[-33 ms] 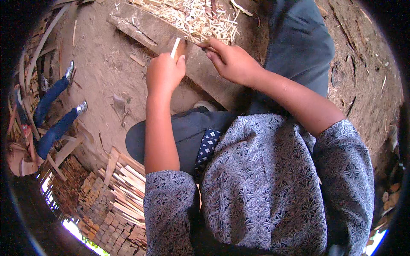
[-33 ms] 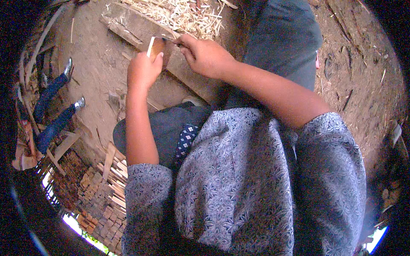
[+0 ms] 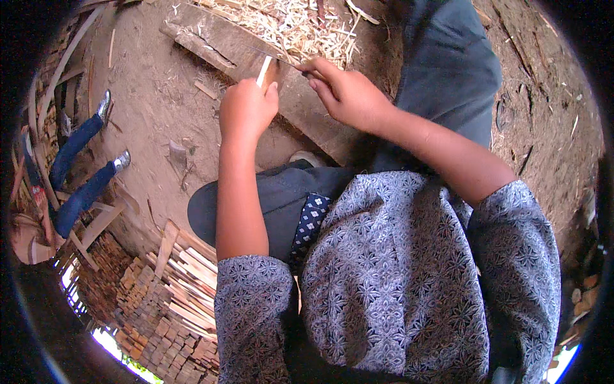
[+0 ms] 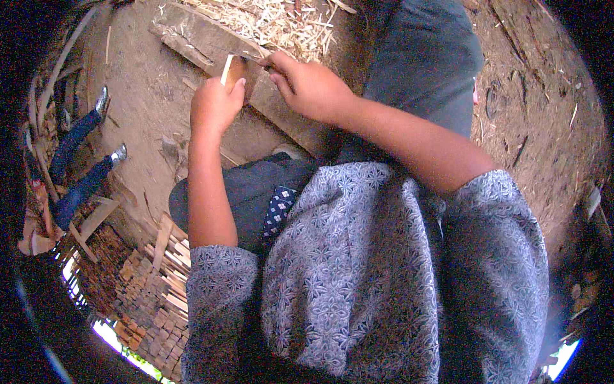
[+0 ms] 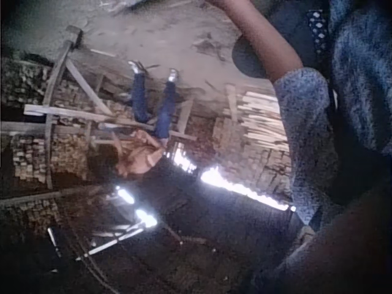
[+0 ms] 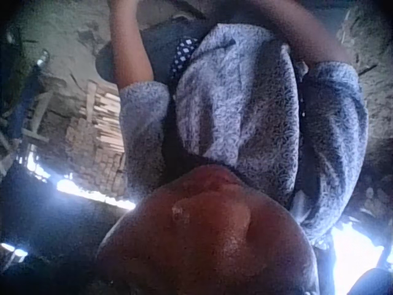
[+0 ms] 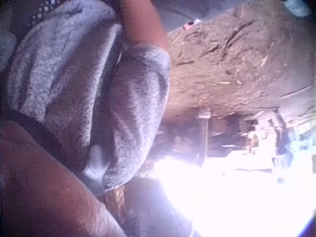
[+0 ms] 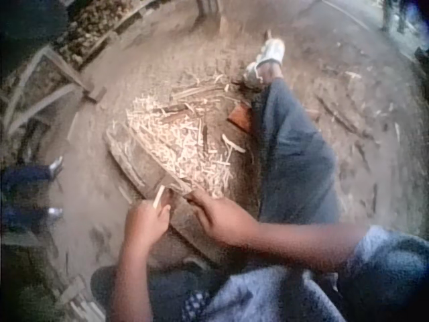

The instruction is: The person sits on the ground and uses a knife to carve and shape a small piece of wood. They repeatedly shave thin layers from the wood's surface, turning it over to work different sides.

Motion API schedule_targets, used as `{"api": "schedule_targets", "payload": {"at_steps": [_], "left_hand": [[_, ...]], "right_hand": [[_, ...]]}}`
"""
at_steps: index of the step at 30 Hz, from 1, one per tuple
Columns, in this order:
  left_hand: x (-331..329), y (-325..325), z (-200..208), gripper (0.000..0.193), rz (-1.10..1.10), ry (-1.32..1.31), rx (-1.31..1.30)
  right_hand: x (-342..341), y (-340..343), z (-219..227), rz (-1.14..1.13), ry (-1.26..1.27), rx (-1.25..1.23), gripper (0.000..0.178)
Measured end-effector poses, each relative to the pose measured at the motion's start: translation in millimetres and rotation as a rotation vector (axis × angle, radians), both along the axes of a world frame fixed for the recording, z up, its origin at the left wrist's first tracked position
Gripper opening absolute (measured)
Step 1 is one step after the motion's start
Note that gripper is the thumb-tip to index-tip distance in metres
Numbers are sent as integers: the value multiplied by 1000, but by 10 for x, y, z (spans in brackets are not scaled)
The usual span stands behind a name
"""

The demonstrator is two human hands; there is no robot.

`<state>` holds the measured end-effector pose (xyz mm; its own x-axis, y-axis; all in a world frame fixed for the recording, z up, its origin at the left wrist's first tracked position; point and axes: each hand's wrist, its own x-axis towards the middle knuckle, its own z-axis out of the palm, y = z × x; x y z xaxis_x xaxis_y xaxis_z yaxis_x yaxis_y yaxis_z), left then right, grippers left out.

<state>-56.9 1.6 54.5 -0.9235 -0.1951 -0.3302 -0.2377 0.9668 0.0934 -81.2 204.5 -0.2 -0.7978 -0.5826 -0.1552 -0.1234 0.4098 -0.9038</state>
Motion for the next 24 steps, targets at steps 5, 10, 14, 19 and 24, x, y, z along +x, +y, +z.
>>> {"api": "schedule_targets", "payload": {"at_steps": [5,10,14,19,24], "left_hand": [[-35,10,-12,36,39,-17,51],[-33,43,39,38,31,-34,60],[-44,54,38,37,-18,-42,21],[-44,14,18,35,-18,-53,11],[-35,-14,-40,36,-32,-51,44]], "right_hand": [[13,-7,-94,-27,12,20,28],[-10,87,-176,43,-69,172,29],[-114,120,-411,45,-105,-48,30],[-385,215,-288,142,-614,-165,35],[-545,340,-175,168,-899,-115,34]]}}
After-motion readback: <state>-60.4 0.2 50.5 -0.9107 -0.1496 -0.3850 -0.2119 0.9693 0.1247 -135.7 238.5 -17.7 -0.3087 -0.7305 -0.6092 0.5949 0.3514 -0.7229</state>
